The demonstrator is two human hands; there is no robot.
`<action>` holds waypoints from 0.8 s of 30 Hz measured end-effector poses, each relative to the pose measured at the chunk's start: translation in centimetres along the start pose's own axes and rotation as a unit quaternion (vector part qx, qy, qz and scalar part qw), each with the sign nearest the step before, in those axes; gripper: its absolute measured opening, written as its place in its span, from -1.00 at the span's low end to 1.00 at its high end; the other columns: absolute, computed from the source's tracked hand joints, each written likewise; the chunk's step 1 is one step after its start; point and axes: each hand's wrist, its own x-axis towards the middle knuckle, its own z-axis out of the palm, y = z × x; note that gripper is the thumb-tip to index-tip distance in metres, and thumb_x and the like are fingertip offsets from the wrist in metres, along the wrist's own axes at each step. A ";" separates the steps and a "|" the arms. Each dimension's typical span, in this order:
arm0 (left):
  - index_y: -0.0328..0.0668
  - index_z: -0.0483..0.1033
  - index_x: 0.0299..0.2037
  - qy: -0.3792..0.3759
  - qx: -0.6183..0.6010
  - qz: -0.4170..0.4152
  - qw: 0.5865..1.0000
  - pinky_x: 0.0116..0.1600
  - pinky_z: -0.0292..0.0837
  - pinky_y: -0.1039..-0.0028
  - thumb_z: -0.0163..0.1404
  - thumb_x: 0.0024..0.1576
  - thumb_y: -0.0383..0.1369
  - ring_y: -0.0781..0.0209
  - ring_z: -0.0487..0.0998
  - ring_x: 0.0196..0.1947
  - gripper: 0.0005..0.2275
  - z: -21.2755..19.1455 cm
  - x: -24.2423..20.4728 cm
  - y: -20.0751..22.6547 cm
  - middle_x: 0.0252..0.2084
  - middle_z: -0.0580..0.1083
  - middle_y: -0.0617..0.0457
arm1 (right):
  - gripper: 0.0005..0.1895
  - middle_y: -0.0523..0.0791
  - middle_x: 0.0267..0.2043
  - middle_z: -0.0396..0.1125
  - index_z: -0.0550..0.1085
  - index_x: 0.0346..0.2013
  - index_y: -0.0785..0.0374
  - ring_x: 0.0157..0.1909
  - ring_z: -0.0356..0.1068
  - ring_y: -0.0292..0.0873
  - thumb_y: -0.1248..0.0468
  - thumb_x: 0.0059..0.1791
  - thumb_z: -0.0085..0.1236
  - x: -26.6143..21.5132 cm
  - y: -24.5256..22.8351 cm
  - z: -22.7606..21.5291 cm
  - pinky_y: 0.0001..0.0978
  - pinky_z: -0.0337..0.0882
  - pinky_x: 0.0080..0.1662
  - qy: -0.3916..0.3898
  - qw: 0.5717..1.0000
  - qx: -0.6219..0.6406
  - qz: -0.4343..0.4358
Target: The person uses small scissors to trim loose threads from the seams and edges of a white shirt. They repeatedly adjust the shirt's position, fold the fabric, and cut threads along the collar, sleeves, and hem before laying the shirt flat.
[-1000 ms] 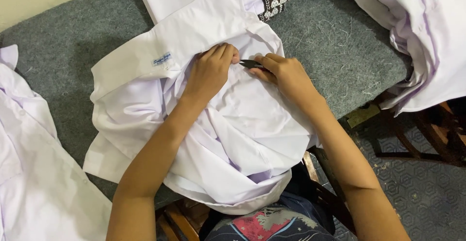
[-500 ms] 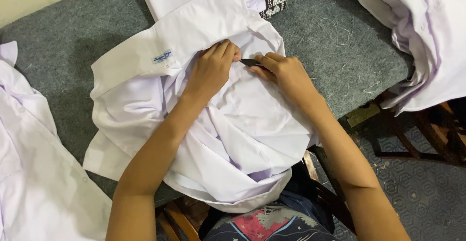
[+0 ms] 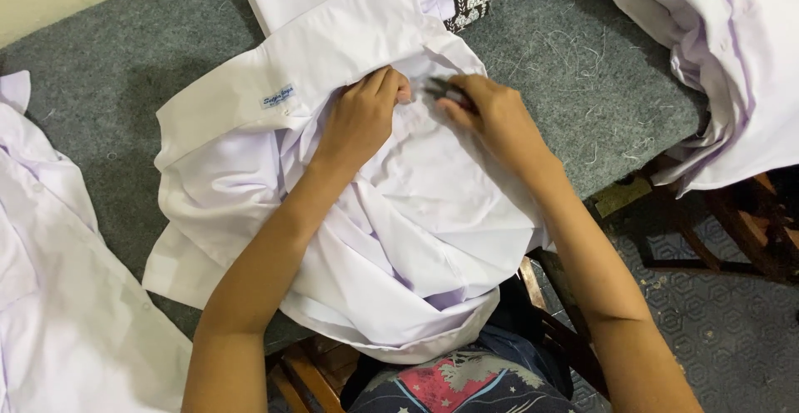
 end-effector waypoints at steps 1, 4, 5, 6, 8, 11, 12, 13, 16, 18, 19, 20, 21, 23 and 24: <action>0.01 0.25 -0.35 0.001 0.000 0.000 1.000 -0.41 0.49 0.47 -0.18 0.35 -0.33 0.21 0.49 -0.49 -0.82 -0.2 0.0 0.2 -0.47 0.24 0.20 | -0.74 0.00 -0.38 0.43 0.53 -0.01 0.39 -0.35 0.50 0.10 0.24 0.11 0.21 0.0 0.5 -0.1 -0.21 0.47 -0.33 0.000 1.000 0.000 0.000; -0.01 0.22 -0.37 0.007 0.000 -0.001 1.000 -0.42 0.47 0.45 -0.18 0.36 -0.28 0.18 0.49 -0.48 -0.78 -1.1 0.6 0.7 -0.47 0.24 0.19 | -0.68 0.06 -0.38 0.41 0.49 0.05 0.39 -0.32 0.48 0.10 0.20 0.12 0.24 0.2 1.0 -0.4 -0.14 0.45 -0.29 0.017 0.998 0.052 0.017; 0.02 0.25 -0.36 0.010 0.000 0.004 1.000 -0.41 0.47 0.46 -0.20 0.37 -0.26 0.21 0.49 -0.47 -0.79 -1.6 0.9 1.0 -0.46 0.25 0.21 | -0.59 0.12 -0.37 0.41 0.47 0.04 0.42 -0.32 0.47 0.17 0.19 0.04 0.33 0.4 0.3 -0.5 -0.07 0.43 -0.29 0.011 0.998 0.059 0.004; 0.04 0.28 -0.34 0.013 0.000 0.011 1.000 -0.40 0.46 0.48 -0.22 0.37 -0.23 0.25 0.49 -0.45 -0.79 -2.1 1.2 1.2 -0.45 0.26 0.24 | -0.50 0.18 -0.35 0.41 0.46 0.03 0.45 -0.32 0.47 0.24 0.18 -0.04 0.42 0.5 -0.3 -0.6 0.00 0.42 -0.29 0.005 0.998 0.065 -0.010; 0.04 0.32 -0.33 0.021 -0.025 0.018 0.999 -0.34 0.45 0.48 -0.26 0.40 -0.17 0.25 0.49 -0.42 -0.75 -1.7 1.3 1.4 -0.44 0.29 0.24 | -0.57 0.17 -0.37 0.42 0.50 -0.01 0.42 -0.31 0.47 0.26 0.19 -0.03 0.38 0.3 -1.6 -0.9 0.01 0.40 -0.30 -0.013 0.997 0.068 0.023; 0.03 0.38 -0.30 0.025 -0.063 0.029 0.997 -0.25 0.42 0.47 -0.26 0.41 -0.10 0.25 0.50 -0.36 -0.71 -1.2 1.1 1.4 -0.40 0.36 0.24 | -0.72 0.08 -0.40 0.45 0.56 -0.09 0.31 -0.33 0.48 0.21 0.23 -0.03 0.33 -0.1 -1.0 -0.4 -0.05 0.39 -0.31 -0.039 0.995 0.062 0.065; 0.02 0.39 -0.28 0.023 -0.075 0.034 0.996 -0.22 0.42 0.45 -0.22 0.39 -0.10 0.24 0.51 -0.33 -0.72 -1.0 1.0 1.4 -0.37 0.39 0.24 | -0.80 0.01 -0.42 0.46 0.59 -0.14 0.23 -0.34 0.49 0.14 0.26 -0.04 0.31 -0.3 -0.4 -0.1 -0.11 0.39 -0.31 -0.046 0.995 0.053 0.075; 0.02 0.39 -0.28 0.023 -0.075 0.035 0.996 -0.22 0.42 0.45 -0.22 0.39 -0.10 0.24 0.51 -0.33 -0.72 -0.9 0.9 1.3 -0.37 0.39 0.24 | -0.80 0.01 -0.42 0.46 0.59 -0.14 0.23 -0.34 0.49 0.14 0.26 -0.04 0.31 -0.4 0.0 0.1 -0.11 0.39 -0.31 -0.045 0.995 0.053 0.075; 0.00 0.42 -0.27 0.015 -0.081 0.040 0.996 -0.21 0.40 0.40 0.00 0.28 -0.24 0.21 0.50 -0.32 -0.88 -0.8 0.8 1.2 -0.39 0.38 0.22 | -0.86 -0.05 -0.44 0.46 0.59 -0.17 0.19 -0.36 0.49 0.04 0.30 -0.03 0.29 -0.5 0.6 0.2 -0.23 0.38 -0.32 -0.048 0.994 0.070 0.073; 0.00 0.46 -0.24 0.016 -0.107 0.029 0.994 -0.18 0.41 0.41 -0.03 0.32 -0.25 0.23 0.52 -0.30 -0.88 -1.6 1.1 1.6 -0.34 0.44 0.22 | -0.85 -0.02 -0.43 0.46 0.59 -0.19 0.19 -0.33 0.49 0.13 0.31 -0.05 0.31 -0.3 0.2 -0.4 -0.16 0.39 -0.32 -0.047 0.995 0.052 0.070; 0.00 0.46 -0.24 0.016 -0.106 0.029 0.994 -0.18 0.41 0.41 -0.03 0.32 -0.25 0.23 0.52 -0.30 -0.88 -1.8 1.2 1.6 -0.34 0.44 0.22 | -0.85 -0.02 -0.43 0.46 0.59 -0.19 0.19 -0.33 0.49 0.13 0.31 -0.05 0.31 -0.2 0.1 -1.0 -0.16 0.39 -0.32 -0.046 0.995 0.052 0.070; 0.00 0.45 -0.24 0.013 -0.100 0.026 0.995 -0.20 0.41 0.42 -0.10 0.35 -0.28 0.23 0.52 -0.31 -0.87 -1.9 1.2 1.6 -0.35 0.41 0.22 | -0.83 0.03 -0.41 0.46 0.59 -0.17 0.22 -0.31 0.50 0.18 0.34 -0.06 0.29 -0.1 0.0 -1.6 -0.11 0.41 -0.27 -0.026 0.997 0.051 0.059; 0.00 0.43 -0.24 0.010 -0.093 0.024 0.995 -0.21 0.41 0.42 -0.17 0.38 -0.32 0.22 0.51 -0.32 -0.84 -2.0 1.2 1.6 -0.36 0.38 0.22 | -0.80 0.09 -0.39 0.46 0.59 -0.15 0.26 -0.28 0.50 0.23 0.37 -0.07 0.28 0.0 -0.2 -2.2 -0.06 0.42 -0.23 -0.006 0.997 0.051 0.049; 0.01 0.45 -0.19 -0.008 -0.103 0.023 0.994 -0.17 0.41 0.40 -0.19 0.38 -0.32 0.21 0.52 -0.27 -0.85 -1.9 1.0 1.3 -0.33 0.40 0.21 | -0.79 0.03 -0.38 0.47 0.60 -0.14 0.20 -0.27 0.50 0.21 0.34 -0.07 0.27 -0.3 2.2 -2.6 -0.02 0.44 -0.23 0.014 0.998 -0.021 0.053; 0.01 0.48 -0.13 -0.027 -0.112 0.023 0.993 -0.14 0.40 0.39 -0.20 0.38 -0.33 0.20 0.53 -0.21 -0.84 -1.9 0.9 1.2 -0.29 0.42 0.20 | -0.78 -0.02 -0.37 0.48 0.61 -0.13 0.14 -0.26 0.50 0.19 0.30 -0.08 0.27 -0.5 3.4 -2.9 0.03 0.45 -0.23 0.034 0.993 -0.093 0.057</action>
